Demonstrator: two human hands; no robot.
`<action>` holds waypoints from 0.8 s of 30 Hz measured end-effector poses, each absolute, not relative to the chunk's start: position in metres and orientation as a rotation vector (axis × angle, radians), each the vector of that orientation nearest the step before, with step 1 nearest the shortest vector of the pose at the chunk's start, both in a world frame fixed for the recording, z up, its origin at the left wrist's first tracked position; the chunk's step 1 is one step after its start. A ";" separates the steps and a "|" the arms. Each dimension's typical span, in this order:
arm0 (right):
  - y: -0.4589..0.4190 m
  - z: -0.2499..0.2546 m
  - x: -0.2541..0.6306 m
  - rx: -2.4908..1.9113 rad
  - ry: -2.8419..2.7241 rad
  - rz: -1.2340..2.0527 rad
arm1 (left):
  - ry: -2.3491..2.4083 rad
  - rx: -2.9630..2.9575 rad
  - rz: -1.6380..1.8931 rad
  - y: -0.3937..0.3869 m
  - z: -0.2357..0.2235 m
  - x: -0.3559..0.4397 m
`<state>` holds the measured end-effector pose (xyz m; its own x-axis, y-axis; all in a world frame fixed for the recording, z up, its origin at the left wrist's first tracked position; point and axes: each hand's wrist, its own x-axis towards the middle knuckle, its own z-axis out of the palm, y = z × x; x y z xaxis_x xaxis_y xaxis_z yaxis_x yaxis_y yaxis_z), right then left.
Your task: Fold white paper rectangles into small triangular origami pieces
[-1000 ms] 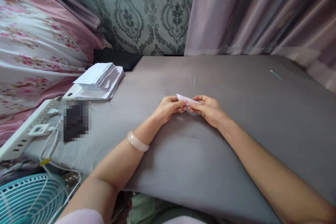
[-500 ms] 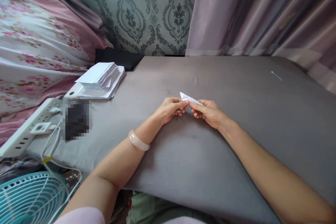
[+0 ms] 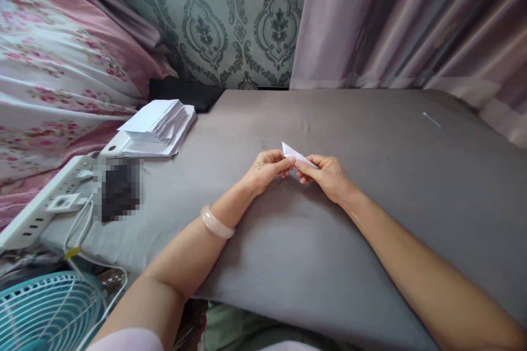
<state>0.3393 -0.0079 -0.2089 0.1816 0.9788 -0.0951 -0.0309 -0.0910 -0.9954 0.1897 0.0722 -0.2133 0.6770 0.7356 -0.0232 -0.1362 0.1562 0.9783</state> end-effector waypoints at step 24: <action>-0.015 -0.216 0.324 -1.641 -1.438 0.418 | 0.628 1.320 0.746 0.071 -0.212 0.190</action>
<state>0.3237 -0.0148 -0.2159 0.2701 0.9177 0.2914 0.6182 0.0667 -0.7832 0.1897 0.0705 -0.2124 0.6222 0.7828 0.0095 -0.1238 0.0864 0.9885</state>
